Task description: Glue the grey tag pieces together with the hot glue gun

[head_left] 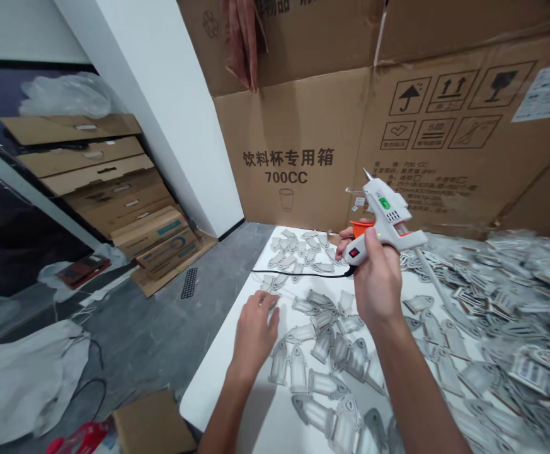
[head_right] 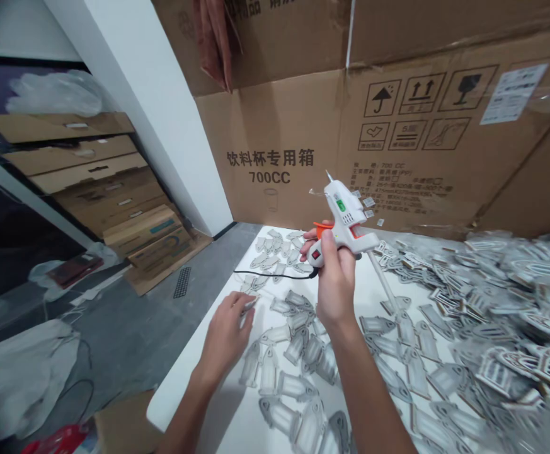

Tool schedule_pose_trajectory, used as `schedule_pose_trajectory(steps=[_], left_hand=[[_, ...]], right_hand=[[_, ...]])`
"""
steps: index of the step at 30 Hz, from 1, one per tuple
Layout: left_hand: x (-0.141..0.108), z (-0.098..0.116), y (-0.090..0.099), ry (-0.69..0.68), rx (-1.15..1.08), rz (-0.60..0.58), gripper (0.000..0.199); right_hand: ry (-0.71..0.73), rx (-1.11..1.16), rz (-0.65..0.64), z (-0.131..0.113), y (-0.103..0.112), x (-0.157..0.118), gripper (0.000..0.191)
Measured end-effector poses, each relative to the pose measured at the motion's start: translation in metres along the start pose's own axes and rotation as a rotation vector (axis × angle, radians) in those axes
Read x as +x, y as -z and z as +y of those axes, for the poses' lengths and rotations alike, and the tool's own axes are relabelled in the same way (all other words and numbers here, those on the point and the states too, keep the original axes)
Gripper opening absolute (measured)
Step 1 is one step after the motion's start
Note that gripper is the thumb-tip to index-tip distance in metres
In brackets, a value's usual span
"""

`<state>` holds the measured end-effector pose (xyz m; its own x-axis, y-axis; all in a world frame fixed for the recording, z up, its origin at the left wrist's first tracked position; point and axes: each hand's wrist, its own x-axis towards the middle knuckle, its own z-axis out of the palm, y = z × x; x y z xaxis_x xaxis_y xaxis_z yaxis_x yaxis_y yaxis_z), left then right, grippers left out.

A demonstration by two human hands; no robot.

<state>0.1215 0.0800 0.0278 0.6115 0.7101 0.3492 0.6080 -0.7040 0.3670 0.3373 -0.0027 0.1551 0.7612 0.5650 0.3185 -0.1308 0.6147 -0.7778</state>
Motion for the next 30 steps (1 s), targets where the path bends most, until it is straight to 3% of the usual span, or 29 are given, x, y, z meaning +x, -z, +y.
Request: schedule_pose_trajectory(steps=[4, 6, 10, 15, 19, 24, 27, 30], left_hand=[[0.018, 0.023, -0.014, -0.263, -0.062, -0.143, 0.045], [0.03, 0.024, -0.022, -0.289, -0.032, -0.186, 0.047], [0.03, 0.023, -0.021, -0.248, -0.012, -0.206, 0.028], [-0.026, 0.022, 0.012, -0.121, -0.037, 0.05, 0.018], [-0.084, 0.003, 0.032, -0.028, 0.031, 0.199, 0.014], [-0.129, -0.028, 0.041, 0.113, 0.16, 0.233, 0.014], [-0.139, -0.036, 0.045, 0.163, 0.192, 0.223, 0.013], [-0.145, -0.036, 0.048, 0.174, 0.193, 0.217, 0.013]], right_hand=[[-0.006, -0.046, -0.05, 0.005, 0.005, 0.002, 0.034], [-0.012, -0.071, -0.063, 0.008, 0.005, 0.001, 0.035], [0.004, -0.135, -0.117, 0.007, 0.005, -0.002, 0.035], [-0.06, -0.257, -0.287, 0.012, -0.001, -0.014, 0.034], [-0.173, -0.357, -0.489, 0.02, -0.017, -0.036, 0.035], [-0.397, -0.456, -0.707, 0.03, -0.034, -0.071, 0.045], [-0.465, -0.752, -0.822, 0.04, -0.026, -0.09, 0.048], [-0.43, -0.927, -0.922, 0.05, -0.012, -0.105, 0.044]])
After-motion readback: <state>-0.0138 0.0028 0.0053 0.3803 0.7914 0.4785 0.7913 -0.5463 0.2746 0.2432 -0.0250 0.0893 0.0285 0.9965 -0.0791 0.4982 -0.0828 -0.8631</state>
